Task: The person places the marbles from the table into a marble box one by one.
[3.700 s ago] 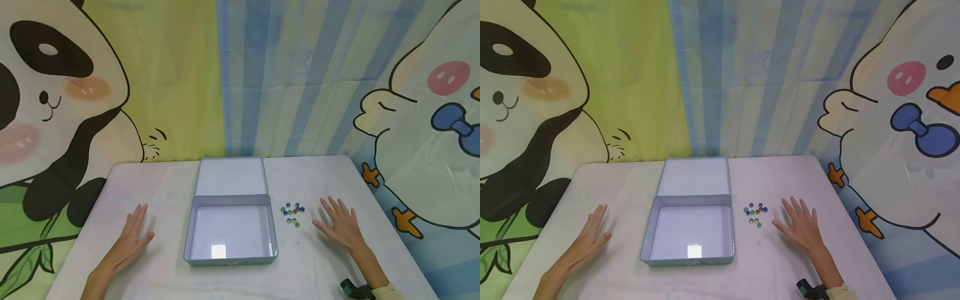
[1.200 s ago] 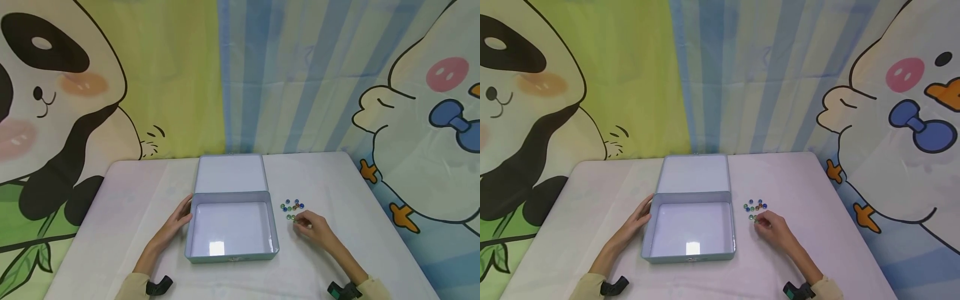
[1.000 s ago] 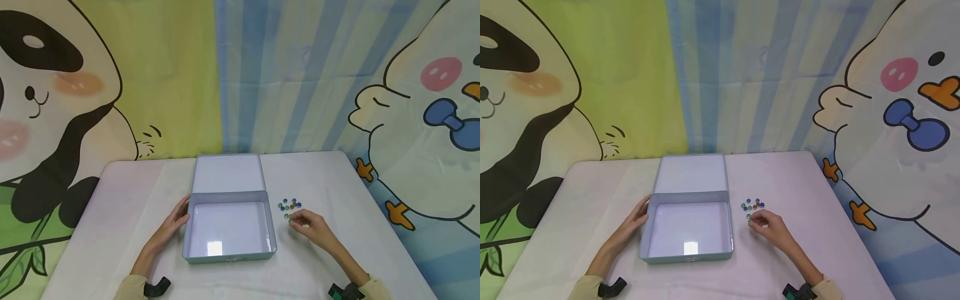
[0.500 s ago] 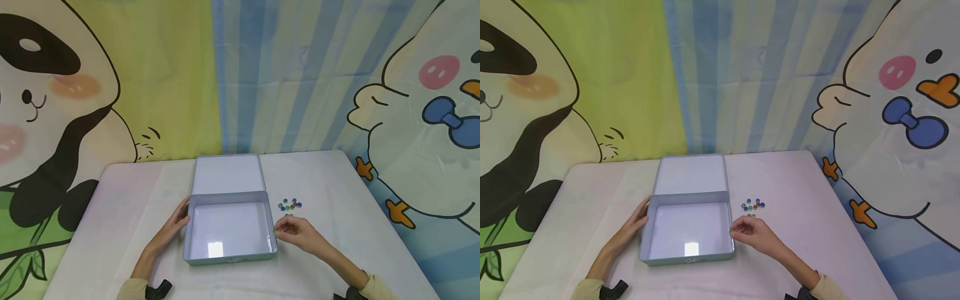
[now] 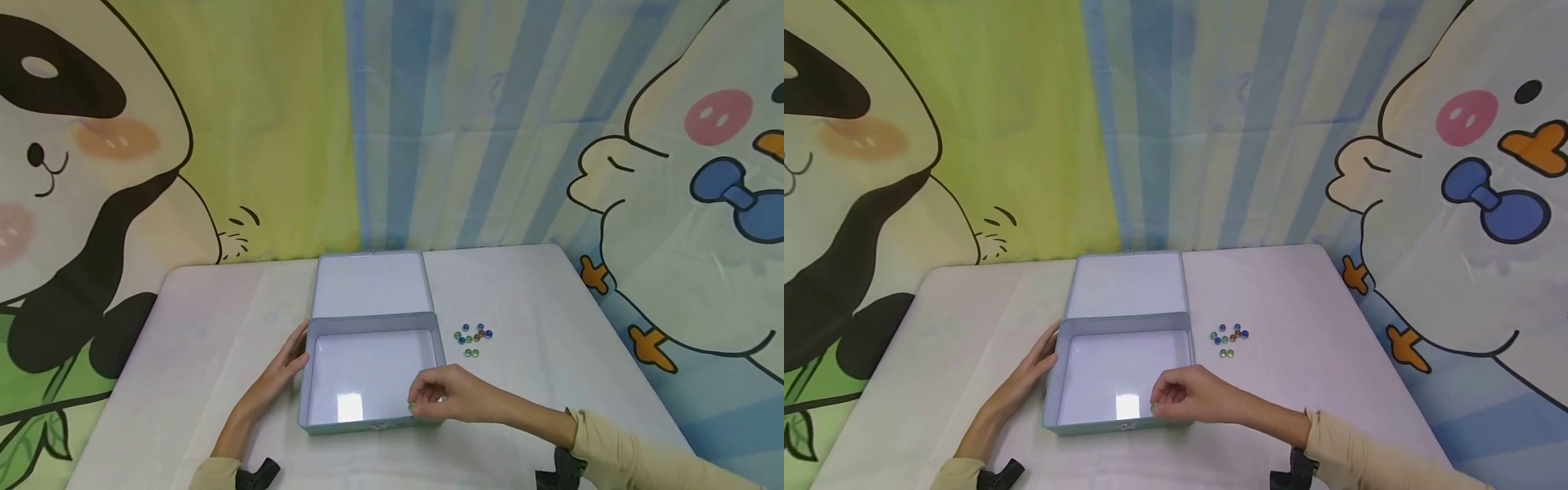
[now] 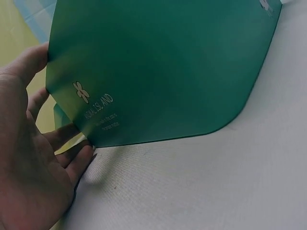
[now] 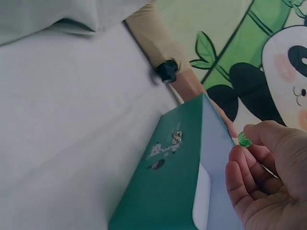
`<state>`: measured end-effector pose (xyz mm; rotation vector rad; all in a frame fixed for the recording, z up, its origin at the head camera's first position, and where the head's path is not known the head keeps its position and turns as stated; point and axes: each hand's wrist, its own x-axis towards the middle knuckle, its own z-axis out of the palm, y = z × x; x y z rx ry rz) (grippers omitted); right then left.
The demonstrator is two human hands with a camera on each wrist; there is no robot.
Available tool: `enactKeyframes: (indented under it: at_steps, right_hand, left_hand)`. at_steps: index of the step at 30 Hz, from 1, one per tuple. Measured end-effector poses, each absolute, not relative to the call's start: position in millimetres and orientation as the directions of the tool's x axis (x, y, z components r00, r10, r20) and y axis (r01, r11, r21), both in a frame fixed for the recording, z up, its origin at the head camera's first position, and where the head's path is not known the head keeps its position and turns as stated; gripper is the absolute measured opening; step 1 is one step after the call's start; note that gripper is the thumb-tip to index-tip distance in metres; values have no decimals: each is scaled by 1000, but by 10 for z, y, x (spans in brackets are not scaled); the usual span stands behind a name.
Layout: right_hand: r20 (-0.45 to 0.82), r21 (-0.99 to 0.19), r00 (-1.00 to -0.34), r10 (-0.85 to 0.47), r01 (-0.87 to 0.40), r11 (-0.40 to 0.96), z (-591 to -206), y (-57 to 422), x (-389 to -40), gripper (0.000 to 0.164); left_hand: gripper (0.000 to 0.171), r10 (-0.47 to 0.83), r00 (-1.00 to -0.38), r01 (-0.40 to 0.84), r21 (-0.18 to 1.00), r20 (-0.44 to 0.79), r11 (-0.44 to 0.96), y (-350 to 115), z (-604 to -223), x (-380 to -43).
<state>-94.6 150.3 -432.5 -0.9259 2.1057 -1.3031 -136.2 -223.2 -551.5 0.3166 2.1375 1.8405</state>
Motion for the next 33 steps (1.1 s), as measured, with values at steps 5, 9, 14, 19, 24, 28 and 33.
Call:
enactKeyframes:
  at_steps: [5,9,14,19,24,28,33]
  right_hand:
    - [-116,-876,-633,-766,-298,379,-4268,1271,-1216,10]
    - [-121,-832,-633,-764,-355,426,-4220,1027,-1454,9]
    - [-155,-718,-578,-801,-492,493,-4189,662,-1669,8]
    - [-201,-625,-490,-848,-603,496,-4262,296,-1806,8]
    - [-240,-596,-439,-866,-638,488,-4532,22,-1860,8]
    - [-292,-604,-406,-866,-623,496,-4743,-119,-1847,8]
    - [-296,-580,-421,-857,-634,512,-4846,-200,-1841,8]
  left_hand:
    - [62,362,-929,-26,987,-82,157,-2249,-5503,-1379]
    - [62,366,-927,-33,989,-84,144,-2257,-5506,-1378]
    - [62,378,-922,-31,990,-80,134,-2233,-5516,-1382]
    - [61,389,-918,-29,991,-78,129,-2211,-5510,-1378]
    - [61,382,-920,-36,990,-85,135,-2229,-5510,-1361]
    - [62,378,-922,-29,989,-81,143,-2246,-5524,-1363]
    - [61,379,-923,-22,991,-72,134,-2253,-5531,-1365]
